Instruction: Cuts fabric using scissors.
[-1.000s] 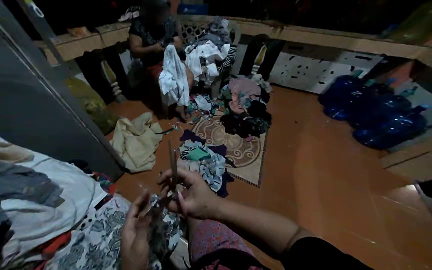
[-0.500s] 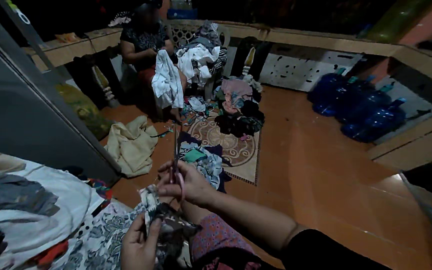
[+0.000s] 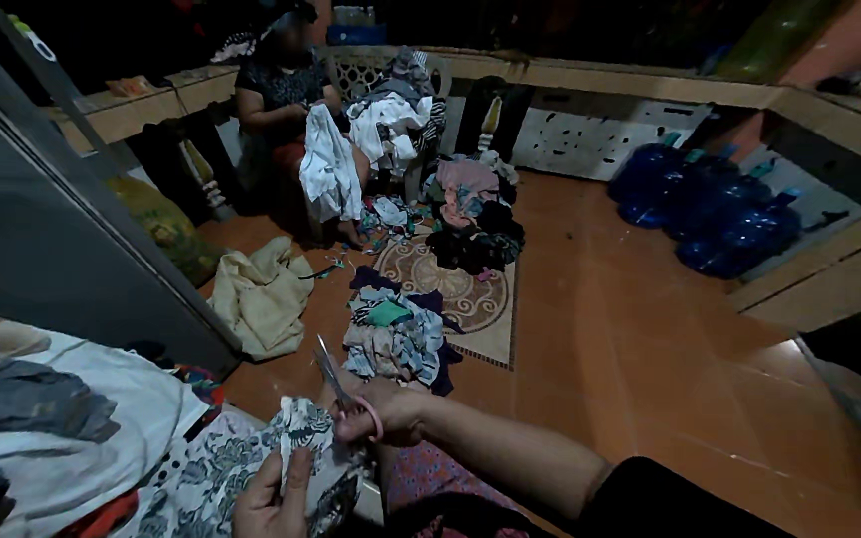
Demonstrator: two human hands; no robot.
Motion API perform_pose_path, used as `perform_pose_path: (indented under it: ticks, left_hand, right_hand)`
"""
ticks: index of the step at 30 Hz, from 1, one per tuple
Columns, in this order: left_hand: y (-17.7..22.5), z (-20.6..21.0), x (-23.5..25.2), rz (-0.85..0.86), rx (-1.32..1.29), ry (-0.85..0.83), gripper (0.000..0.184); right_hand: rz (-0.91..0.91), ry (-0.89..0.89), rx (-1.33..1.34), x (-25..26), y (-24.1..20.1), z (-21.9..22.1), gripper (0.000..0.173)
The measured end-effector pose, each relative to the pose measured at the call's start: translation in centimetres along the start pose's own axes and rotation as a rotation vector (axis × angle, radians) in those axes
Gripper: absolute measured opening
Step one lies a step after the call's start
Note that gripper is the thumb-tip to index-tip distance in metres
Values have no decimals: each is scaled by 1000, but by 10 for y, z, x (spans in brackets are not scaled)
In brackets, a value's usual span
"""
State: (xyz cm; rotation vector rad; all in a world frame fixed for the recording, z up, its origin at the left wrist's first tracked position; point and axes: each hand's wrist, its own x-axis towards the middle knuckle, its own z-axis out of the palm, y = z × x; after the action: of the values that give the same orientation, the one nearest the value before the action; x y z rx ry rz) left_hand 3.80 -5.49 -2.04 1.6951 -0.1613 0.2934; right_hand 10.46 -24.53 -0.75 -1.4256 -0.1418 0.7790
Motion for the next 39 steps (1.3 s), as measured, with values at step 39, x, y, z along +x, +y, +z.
perform_pose_path:
  ticks: [39]
  left_hand:
    - [-17, 3, -26, -508, -553, -363, 35]
  right_hand:
    - [-349, 432, 72, 17, -25, -16, 24]
